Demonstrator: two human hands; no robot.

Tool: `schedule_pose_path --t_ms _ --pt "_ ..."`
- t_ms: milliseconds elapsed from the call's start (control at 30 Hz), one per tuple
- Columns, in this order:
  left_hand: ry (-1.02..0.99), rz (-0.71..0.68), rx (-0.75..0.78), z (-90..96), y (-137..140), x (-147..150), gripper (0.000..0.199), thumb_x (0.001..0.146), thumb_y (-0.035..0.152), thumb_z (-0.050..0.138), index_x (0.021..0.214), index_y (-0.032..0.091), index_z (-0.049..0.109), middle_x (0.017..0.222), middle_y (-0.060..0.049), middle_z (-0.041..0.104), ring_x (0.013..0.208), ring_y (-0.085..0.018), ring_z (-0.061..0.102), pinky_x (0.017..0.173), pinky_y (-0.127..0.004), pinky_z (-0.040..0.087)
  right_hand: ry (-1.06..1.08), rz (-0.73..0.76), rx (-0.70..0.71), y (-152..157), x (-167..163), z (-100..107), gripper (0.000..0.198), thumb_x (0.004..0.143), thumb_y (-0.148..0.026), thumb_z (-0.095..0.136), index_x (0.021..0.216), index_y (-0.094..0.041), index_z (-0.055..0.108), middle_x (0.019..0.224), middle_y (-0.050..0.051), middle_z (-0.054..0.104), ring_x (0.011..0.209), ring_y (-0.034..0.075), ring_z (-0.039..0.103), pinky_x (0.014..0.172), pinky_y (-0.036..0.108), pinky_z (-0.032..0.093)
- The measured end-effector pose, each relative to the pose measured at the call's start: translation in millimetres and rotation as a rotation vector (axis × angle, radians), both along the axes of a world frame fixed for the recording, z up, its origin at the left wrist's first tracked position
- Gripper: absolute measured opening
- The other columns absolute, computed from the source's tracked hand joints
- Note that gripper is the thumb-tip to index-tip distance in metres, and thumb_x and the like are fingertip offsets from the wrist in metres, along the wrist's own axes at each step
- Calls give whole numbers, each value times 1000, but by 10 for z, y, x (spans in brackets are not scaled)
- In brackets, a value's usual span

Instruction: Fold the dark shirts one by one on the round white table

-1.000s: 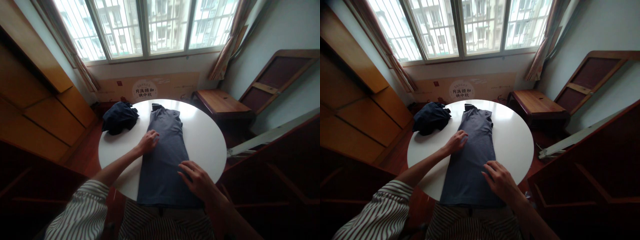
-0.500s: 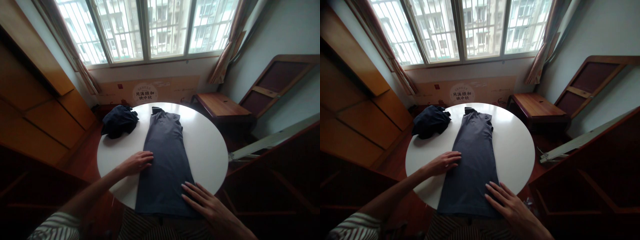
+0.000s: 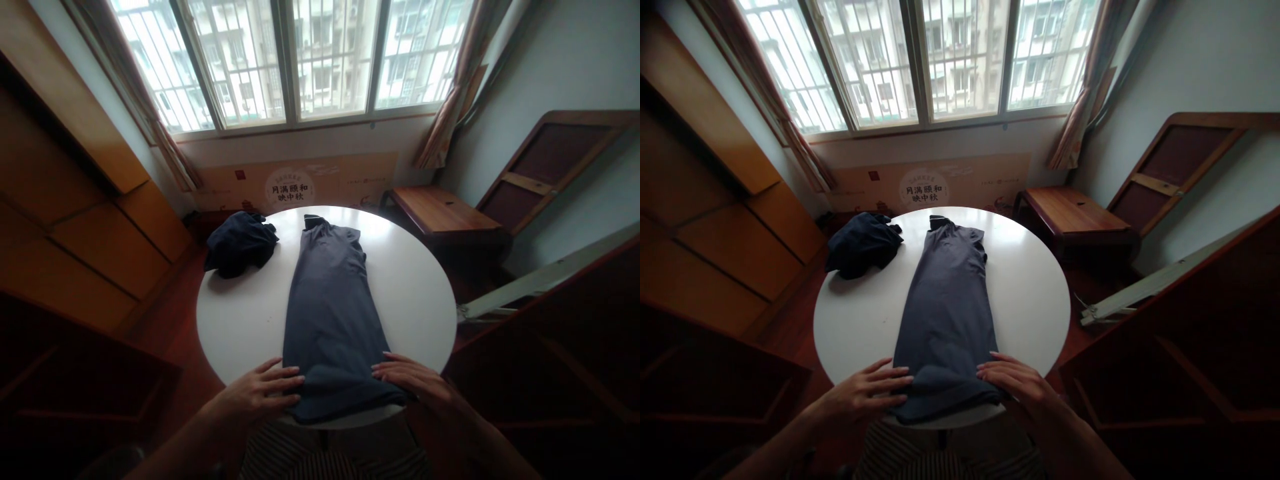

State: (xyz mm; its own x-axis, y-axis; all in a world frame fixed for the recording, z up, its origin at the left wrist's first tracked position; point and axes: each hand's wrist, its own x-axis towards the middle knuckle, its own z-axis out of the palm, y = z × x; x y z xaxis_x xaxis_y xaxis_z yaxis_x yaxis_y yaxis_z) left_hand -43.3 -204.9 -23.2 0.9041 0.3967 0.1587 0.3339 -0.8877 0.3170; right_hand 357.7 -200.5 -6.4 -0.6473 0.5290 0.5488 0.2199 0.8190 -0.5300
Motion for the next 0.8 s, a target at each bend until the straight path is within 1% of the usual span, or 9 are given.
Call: schedule_pose_path --t_ms 100,200,300,400,500,533,600,700,800 --pt "-201 21 -135 124 -113 20 30 105 21 36 130 22 52 125 -7 69 124 -17 60 115 -38 38 -46 11 -86 -65 44 182 31 100 -26 46 126 -21 61 111 11 74 107 21 70 106 38 49" --pt "-386 127 -237 270 -330 35 28 105 30 34 115 20 59 100 -7 75 96 -16 72 97 -29 52 -112 -11 -197 -231 179 283 29 99 -30 48 119 -24 68 100 9 76 99 22 72 99 34 53" --pt "-530 235 -146 497 -531 48 31 104 34 35 99 19 62 77 -5 72 72 -15 70 70 -23 55 -65 -53 -291 -372 305 331 30 96 -42 52 107 -27 75 87 9 75 90 25 73 86 32 59" --pt "-602 426 18 838 -457 110 28 103 31 40 94 19 64 71 -2 69 62 -12 65 61 -21 51 77 -161 -362 -266 311 457 32 93 -50 55 99 -28 77 76 7 73 73 24 72 66 28 59" --pt "-663 678 83 1164 107 249 22 99 28 49 88 18 65 62 2 62 52 -9 55 50 -18 42 267 -395 -396 220 135 687 27 88 -48 65 94 -24 76 68 3 69 57 17 63 49 24 50" --pt "-713 742 65 1231 400 305 26 99 32 49 83 18 64 59 3 58 50 -9 52 48 -18 40 358 -453 -384 454 46 758 28 83 -49 70 90 -22 75 70 2 69 60 17 62 52 25 51" --pt "-809 798 -13 1267 1074 415 34 98 42 49 83 16 65 61 2 56 53 -10 51 48 -19 39 506 -438 -433 984 -141 837 34 81 -53 70 88 -20 73 78 3 70 70 18 64 64 29 54" --pt "-806 829 -81 1091 2074 544 40 96 47 49 77 15 66 63 1 57 56 -11 50 52 -21 38 606 -435 -471 1794 -354 744 38 80 -53 70 96 -18 72 86 4 72 80 20 65 77 34 54" --pt "-650 1021 -96 775 2775 638 39 94 39 50 68 15 64 65 -1 60 65 -13 54 60 -23 38 456 -639 -497 2449 -436 480 40 82 -52 64 92 -14 72 82 6 72 78 20 64 74 33 52"
